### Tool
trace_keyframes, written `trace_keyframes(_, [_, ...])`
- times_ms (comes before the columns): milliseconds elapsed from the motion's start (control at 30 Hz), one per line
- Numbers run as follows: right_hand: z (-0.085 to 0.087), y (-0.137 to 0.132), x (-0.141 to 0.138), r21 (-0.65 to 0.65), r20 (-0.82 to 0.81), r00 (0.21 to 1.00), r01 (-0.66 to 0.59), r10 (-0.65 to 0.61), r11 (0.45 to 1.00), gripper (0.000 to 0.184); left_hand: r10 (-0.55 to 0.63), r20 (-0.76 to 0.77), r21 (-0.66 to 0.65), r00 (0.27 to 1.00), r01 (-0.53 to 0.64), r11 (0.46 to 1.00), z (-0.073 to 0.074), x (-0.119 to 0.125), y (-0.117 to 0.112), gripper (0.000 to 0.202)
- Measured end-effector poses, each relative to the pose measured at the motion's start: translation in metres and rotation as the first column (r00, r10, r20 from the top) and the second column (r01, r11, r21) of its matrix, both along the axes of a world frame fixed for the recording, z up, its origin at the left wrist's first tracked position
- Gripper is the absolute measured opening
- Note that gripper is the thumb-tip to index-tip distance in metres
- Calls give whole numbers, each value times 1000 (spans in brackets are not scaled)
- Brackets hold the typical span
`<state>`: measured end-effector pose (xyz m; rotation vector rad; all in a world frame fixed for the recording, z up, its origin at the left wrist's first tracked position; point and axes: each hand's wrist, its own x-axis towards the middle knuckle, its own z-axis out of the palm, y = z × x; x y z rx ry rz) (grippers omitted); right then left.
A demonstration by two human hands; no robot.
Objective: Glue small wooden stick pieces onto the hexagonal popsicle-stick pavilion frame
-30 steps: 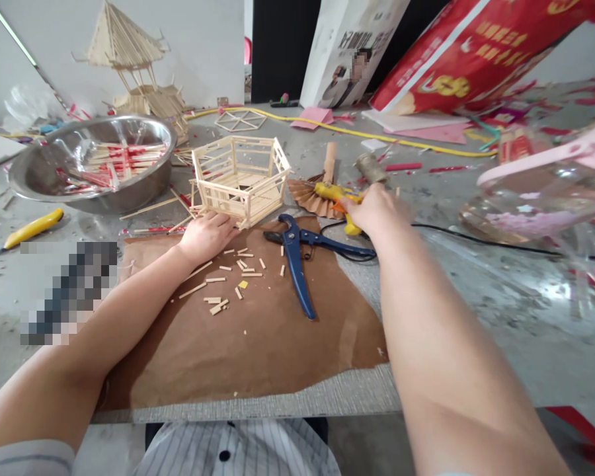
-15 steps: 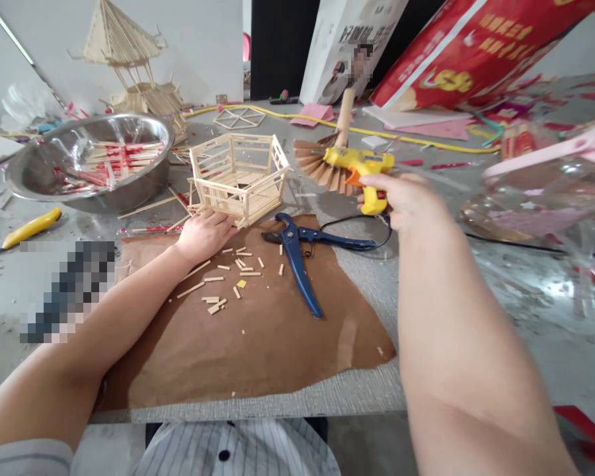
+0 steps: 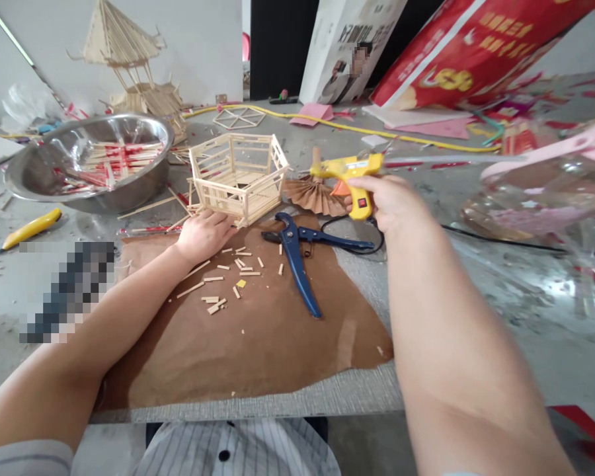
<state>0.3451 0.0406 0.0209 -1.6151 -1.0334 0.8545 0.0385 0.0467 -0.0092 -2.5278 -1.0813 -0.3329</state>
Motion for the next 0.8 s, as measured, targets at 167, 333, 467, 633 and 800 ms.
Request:
trace_keyframes(167, [20, -14, -2, 84, -280, 956, -65, 87, 994, 19, 0, 5, -6, 1000, 0, 1000, 0, 0, 0, 33])
trace_keyframes(333, [38, -32, -14, 82, -160, 946, -273, 283, 959, 15, 16, 13, -15, 1000, -16, 1000, 1, 0, -1, 31])
trace_keyframes(467, [40, -36, -30, 8, -7, 844, -536, 536, 844, 15, 18, 7, -13, 1000, -18, 1000, 1, 0, -3, 31])
trace_keyframes(633, [31, -29, -52, -189, 180, 778, -574, 602, 797, 18, 29, 4, 0, 1000, -29, 1000, 3, 0, -4, 32])
trace_keyframes(800, [26, -27, -64, -154, 214, 790, -554, 575, 818, 8, 30, 17, -9, 999, -30, 1000, 3, 0, -5, 32])
